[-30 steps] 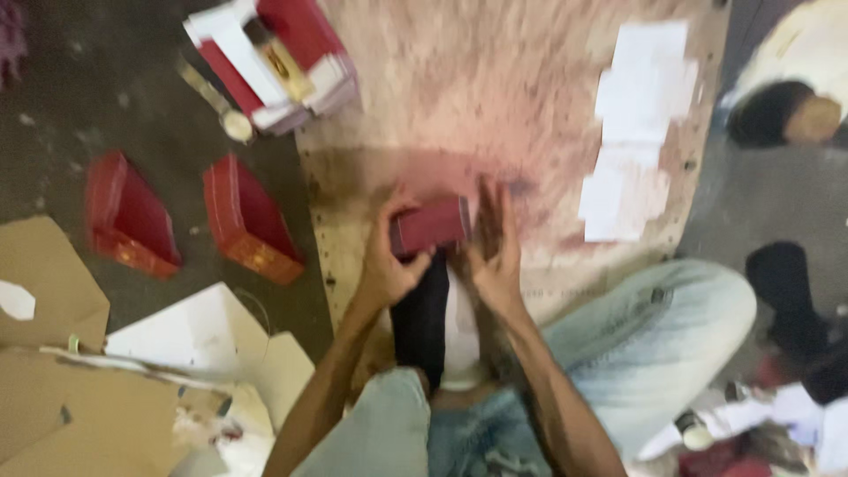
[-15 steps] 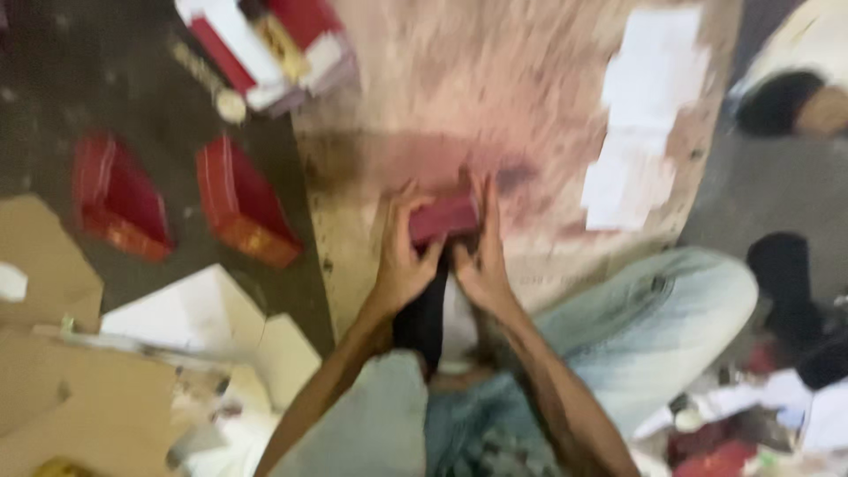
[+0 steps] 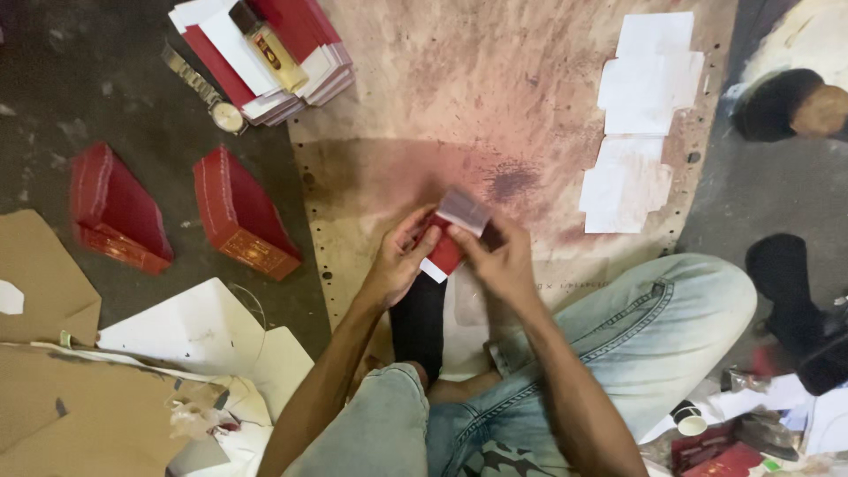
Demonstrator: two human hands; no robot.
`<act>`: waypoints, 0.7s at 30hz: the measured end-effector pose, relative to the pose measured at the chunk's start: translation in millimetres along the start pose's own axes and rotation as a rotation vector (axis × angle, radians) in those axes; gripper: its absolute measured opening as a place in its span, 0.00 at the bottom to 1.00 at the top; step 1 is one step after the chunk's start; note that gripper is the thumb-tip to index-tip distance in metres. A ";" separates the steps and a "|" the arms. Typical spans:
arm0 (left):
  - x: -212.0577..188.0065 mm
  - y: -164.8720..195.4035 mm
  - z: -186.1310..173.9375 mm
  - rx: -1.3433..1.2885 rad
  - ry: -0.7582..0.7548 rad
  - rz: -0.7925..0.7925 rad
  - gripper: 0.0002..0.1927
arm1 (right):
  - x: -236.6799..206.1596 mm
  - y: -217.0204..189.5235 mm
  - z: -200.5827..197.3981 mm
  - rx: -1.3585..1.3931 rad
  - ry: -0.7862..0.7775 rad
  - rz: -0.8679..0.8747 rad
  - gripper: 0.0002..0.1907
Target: The person sits on the floor and assembles small red and white cardboard boxes. They fold the white paper inserts into the red box shells, press the edges to secure them, and place the finished units aside.
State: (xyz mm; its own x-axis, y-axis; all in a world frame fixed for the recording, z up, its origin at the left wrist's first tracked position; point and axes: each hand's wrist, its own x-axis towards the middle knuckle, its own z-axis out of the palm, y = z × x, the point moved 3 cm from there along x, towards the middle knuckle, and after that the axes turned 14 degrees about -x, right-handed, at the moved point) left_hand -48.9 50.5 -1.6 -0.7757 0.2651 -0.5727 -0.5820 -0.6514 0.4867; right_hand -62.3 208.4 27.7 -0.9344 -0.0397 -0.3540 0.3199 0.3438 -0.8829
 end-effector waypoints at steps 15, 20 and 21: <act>0.9 2.5 0.5 0.160 -0.040 0.028 0.20 | 12.0 -8.8 9.1 0.287 0.024 0.058 0.24; 1.5 1.2 -3.6 0.031 -0.005 -0.057 0.23 | 7.3 -0.9 10.1 0.183 -0.004 0.144 0.24; 1.9 2.0 -4.9 0.028 0.022 -0.059 0.23 | 8.4 -1.7 9.7 0.237 -0.001 0.096 0.24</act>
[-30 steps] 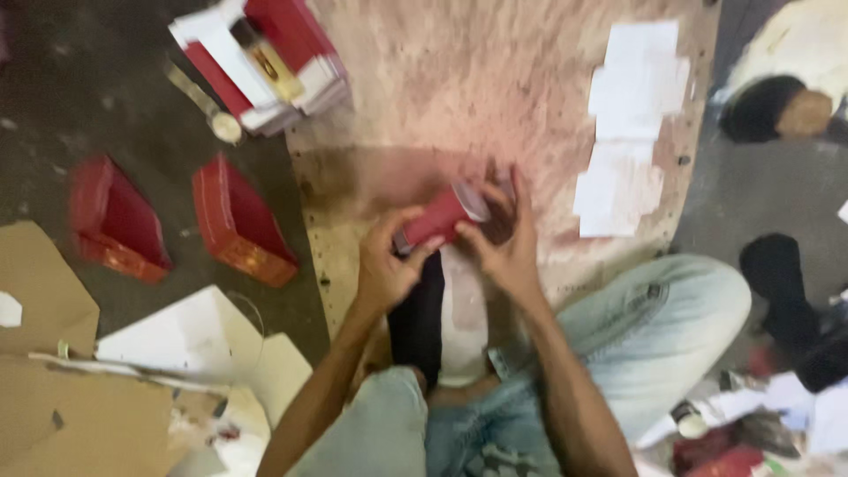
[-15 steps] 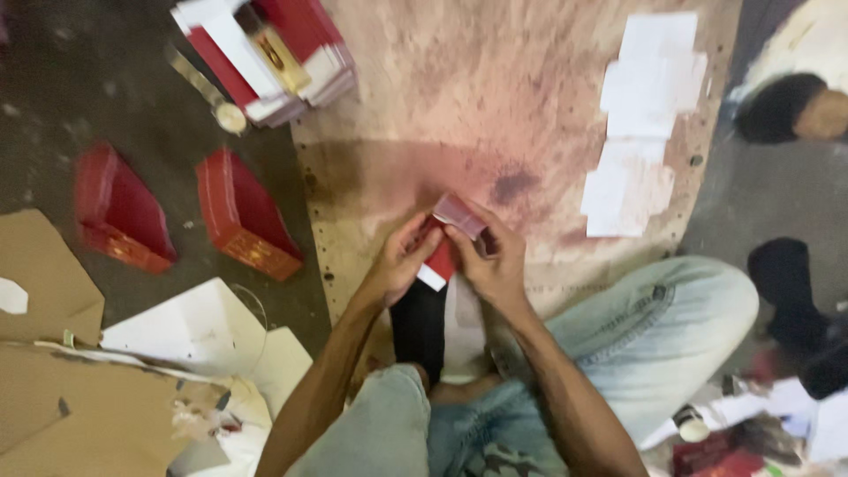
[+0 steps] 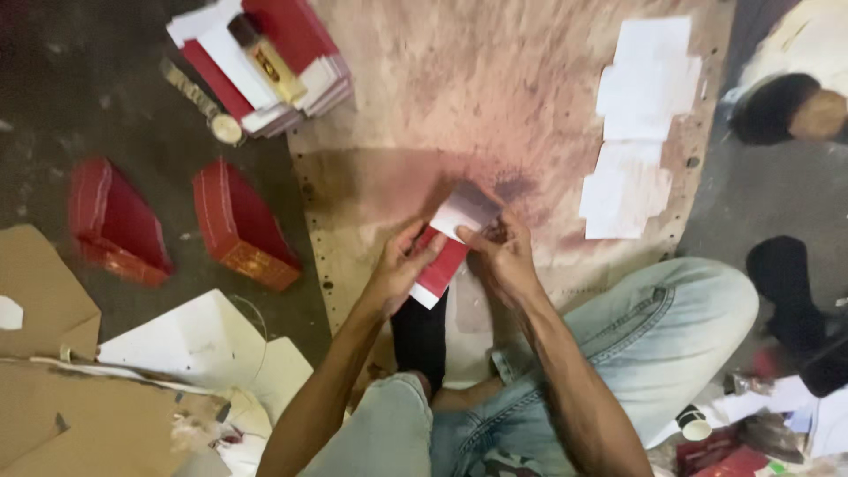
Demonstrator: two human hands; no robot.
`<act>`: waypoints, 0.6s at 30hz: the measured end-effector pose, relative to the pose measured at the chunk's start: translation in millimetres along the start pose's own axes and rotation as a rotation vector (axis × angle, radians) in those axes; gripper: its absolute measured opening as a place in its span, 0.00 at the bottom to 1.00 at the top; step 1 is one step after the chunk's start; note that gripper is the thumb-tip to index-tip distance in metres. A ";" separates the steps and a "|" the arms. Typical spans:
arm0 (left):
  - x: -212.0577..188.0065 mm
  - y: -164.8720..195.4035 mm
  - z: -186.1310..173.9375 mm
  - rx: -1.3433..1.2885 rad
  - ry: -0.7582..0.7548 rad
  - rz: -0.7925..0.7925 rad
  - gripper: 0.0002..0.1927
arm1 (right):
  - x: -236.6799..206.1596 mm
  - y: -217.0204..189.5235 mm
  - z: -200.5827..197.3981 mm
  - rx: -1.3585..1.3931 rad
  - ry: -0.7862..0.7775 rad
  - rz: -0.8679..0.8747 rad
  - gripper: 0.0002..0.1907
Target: The person sits on the floor and assembles small red and white cardboard boxes. They fold the white paper inserts into the red box shells, press the edges to secure them, and place the finished units aside.
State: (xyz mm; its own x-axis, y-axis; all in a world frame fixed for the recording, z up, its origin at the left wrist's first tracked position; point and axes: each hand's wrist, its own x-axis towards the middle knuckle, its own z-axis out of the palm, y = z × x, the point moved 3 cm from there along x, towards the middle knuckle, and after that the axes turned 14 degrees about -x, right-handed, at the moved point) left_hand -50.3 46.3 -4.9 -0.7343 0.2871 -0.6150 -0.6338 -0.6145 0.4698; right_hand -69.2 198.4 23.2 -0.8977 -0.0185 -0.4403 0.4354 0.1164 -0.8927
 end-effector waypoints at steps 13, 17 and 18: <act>-0.1 35.7 10.8 1.462 -0.045 0.881 0.30 | 25.2 -49.7 0.9 -1.040 0.242 -0.693 0.38; 5.4 42.3 11.5 1.443 -0.008 0.880 0.29 | 52.4 -49.1 -7.2 -0.945 0.108 -0.564 0.37; 7.5 44.4 12.5 1.455 0.011 0.882 0.30 | 64.3 -49.3 -19.2 -0.573 0.127 -0.464 0.36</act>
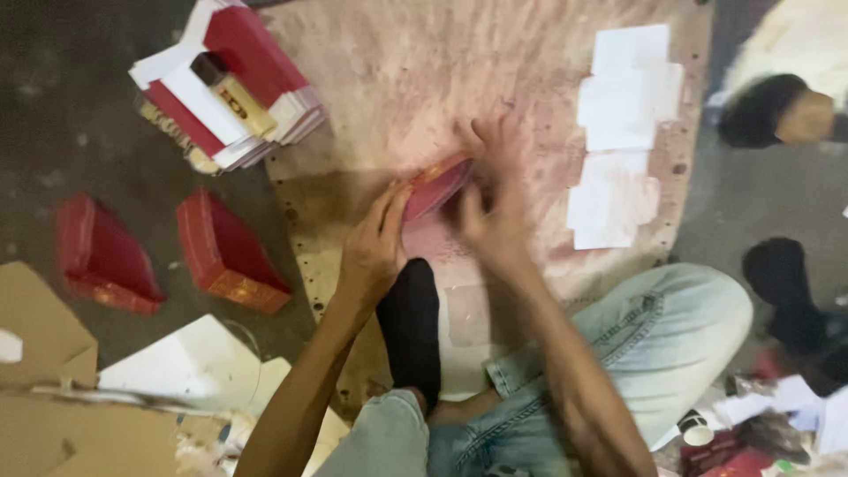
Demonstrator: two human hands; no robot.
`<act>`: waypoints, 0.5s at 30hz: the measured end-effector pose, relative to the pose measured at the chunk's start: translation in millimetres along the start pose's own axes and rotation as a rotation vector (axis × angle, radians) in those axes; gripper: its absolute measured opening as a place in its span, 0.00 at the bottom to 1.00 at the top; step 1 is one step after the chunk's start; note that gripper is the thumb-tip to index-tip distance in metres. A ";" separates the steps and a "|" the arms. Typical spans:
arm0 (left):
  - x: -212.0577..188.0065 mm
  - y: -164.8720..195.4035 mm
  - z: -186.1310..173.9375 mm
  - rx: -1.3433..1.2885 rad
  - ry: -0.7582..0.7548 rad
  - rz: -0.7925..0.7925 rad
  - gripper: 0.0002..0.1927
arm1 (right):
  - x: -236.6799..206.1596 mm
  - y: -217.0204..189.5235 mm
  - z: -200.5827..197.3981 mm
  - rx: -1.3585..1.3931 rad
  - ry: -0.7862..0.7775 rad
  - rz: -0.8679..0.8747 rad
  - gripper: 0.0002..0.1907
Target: The person sits on the floor and assembles small red and white cardboard boxes. They fold the white paper inserts into the red box shells, press the edges to secure them, and place the finished units aside.
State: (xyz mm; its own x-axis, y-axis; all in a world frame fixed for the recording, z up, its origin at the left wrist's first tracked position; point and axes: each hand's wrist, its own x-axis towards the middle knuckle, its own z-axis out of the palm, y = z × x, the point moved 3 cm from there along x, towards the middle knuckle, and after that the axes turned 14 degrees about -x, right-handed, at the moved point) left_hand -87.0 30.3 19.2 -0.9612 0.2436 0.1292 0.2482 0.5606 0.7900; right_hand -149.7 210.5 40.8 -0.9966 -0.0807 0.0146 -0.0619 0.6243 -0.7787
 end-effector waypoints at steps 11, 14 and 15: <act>52.5 -3.5 10.2 -0.188 -0.095 -0.103 0.25 | -10.7 19.1 -31.0 -0.010 0.063 0.032 0.31; 105.1 -2.4 31.7 -0.528 -0.322 -0.284 0.23 | -31.6 8.5 -37.5 -0.305 0.290 -0.100 0.27; 123.3 -3.7 46.4 -0.649 -0.474 -0.383 0.23 | -32.6 11.7 -37.0 -0.366 0.246 -0.080 0.27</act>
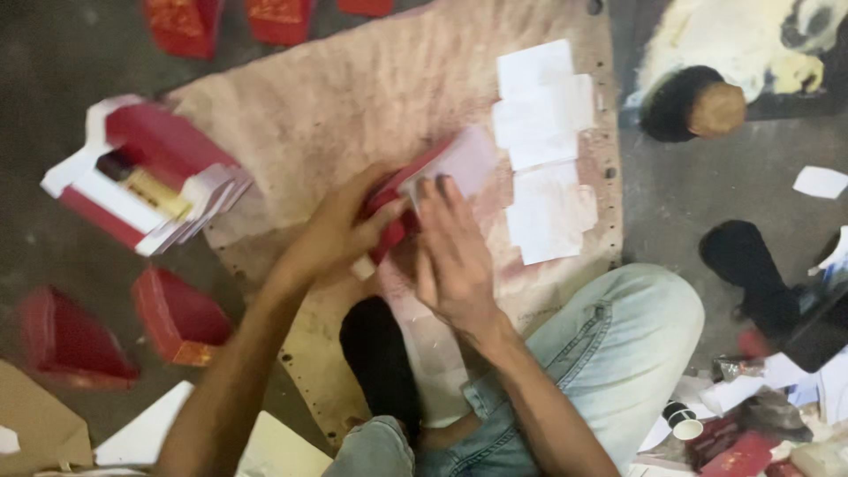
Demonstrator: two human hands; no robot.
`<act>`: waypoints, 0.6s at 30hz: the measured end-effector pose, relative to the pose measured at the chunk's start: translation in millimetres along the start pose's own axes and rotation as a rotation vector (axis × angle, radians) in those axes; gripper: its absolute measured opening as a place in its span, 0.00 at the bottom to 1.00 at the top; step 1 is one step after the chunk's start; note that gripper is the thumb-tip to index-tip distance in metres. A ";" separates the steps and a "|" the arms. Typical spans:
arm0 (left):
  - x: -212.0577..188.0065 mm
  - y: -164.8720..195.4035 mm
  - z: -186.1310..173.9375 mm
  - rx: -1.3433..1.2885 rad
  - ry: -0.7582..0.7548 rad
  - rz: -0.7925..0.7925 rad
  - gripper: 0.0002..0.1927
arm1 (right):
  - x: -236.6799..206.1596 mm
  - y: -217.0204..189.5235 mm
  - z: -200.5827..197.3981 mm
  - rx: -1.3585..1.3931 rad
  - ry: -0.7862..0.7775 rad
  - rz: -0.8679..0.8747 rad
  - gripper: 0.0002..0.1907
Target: The person sits on the floor and assembles small red and white cardboard boxes. They fold the white paper inserts into the red box shells, press the edges to secure them, and place the finished units aside.
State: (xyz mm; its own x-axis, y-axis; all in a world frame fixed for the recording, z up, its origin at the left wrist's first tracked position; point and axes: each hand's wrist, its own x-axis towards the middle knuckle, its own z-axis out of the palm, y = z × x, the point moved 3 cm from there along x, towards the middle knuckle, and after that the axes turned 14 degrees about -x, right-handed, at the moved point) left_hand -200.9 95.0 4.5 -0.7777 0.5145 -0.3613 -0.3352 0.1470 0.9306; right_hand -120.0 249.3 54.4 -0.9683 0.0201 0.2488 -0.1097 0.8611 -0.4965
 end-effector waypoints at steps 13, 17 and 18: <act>104.0 9.9 25.6 -0.239 -0.218 -0.611 0.29 | 39.8 76.3 15.6 0.034 -0.333 0.356 0.55; 97.5 22.2 21.0 0.094 -0.023 -0.424 0.29 | 53.8 69.5 18.4 -0.015 -0.336 0.291 0.55; 92.5 25.8 19.2 0.180 0.033 -0.346 0.31 | 56.9 67.2 19.9 -0.094 -0.295 0.294 0.55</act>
State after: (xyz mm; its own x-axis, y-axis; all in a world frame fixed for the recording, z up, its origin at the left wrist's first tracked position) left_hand -271.3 162.5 -3.9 -0.6527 0.3821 -0.6543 -0.4839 0.4542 0.7480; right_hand -186.9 298.2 18.7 -0.9796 0.1373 -0.1470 0.1883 0.8831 -0.4298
